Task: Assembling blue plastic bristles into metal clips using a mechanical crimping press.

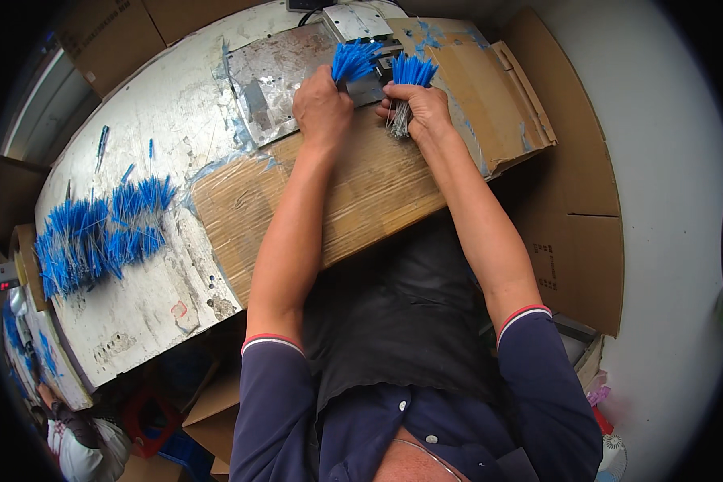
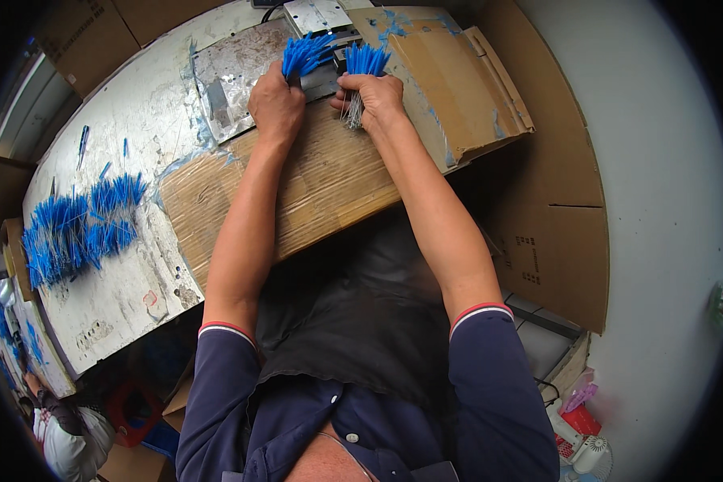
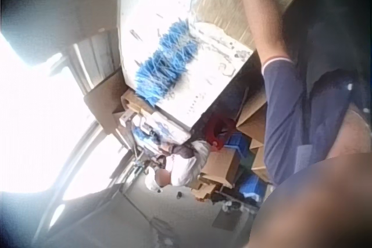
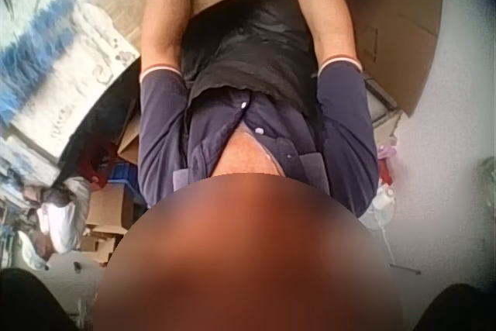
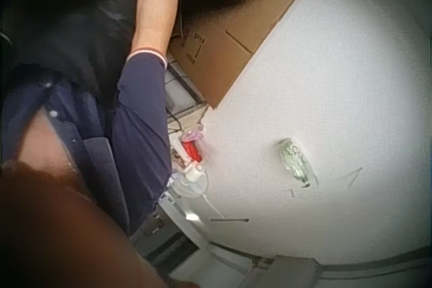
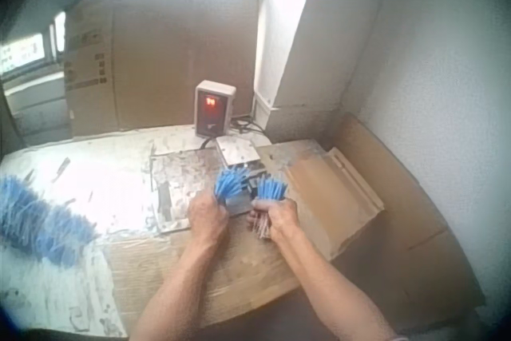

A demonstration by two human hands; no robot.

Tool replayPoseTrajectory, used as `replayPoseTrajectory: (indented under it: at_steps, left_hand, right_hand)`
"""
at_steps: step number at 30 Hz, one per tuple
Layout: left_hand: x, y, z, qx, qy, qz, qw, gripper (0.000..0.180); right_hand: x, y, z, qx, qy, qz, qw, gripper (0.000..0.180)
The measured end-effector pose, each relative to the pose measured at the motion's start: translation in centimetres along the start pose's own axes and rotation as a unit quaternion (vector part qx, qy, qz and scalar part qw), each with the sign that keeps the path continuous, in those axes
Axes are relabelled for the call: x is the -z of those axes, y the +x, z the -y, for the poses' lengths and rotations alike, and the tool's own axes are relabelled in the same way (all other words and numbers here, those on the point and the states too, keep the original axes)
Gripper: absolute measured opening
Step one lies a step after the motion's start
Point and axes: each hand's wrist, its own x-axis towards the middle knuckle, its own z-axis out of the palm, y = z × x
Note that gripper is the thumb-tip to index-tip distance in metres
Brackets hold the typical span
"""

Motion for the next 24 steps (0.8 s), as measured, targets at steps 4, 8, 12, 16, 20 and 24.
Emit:
replayPoseTrajectory:
  at_steps: [4,8,12,16,20,24]
  left_hand:
    - [0.1,-0.1,0.1,0.007,0.000,0.006,1.000,0.015]
    - [0.0,-0.1,0.0,-0.007,0.002,-0.003,1.000,0.016]
    - [-0.2,-0.2,0.3,-0.070,0.046,-0.005,0.996,0.016]
    - [-0.3,-0.1,0.1,-0.020,0.053,-0.015,0.998,0.014]
    - [-0.1,0.1,0.3,0.008,0.011,-0.042,0.999,0.012]
    - [0.0,0.1,0.2,0.035,-0.028,-0.058,0.997,0.011]
  right_hand:
    - [0.6,0.0,-0.1,-0.011,-0.025,0.022,0.999,0.015]
    - [1.1,-0.2,0.2,-0.003,-0.057,0.027,0.998,0.015]
    - [1.1,-0.5,0.1,0.014,-0.043,0.049,0.998,0.014]
    - [1.1,-0.2,-0.4,0.054,-0.049,0.042,0.996,0.012]
    - [0.7,0.5,-0.8,0.095,-0.063,0.013,0.993,0.011]
    - [0.0,1.1,-1.0,0.073,-0.085,-0.011,0.994,0.011]
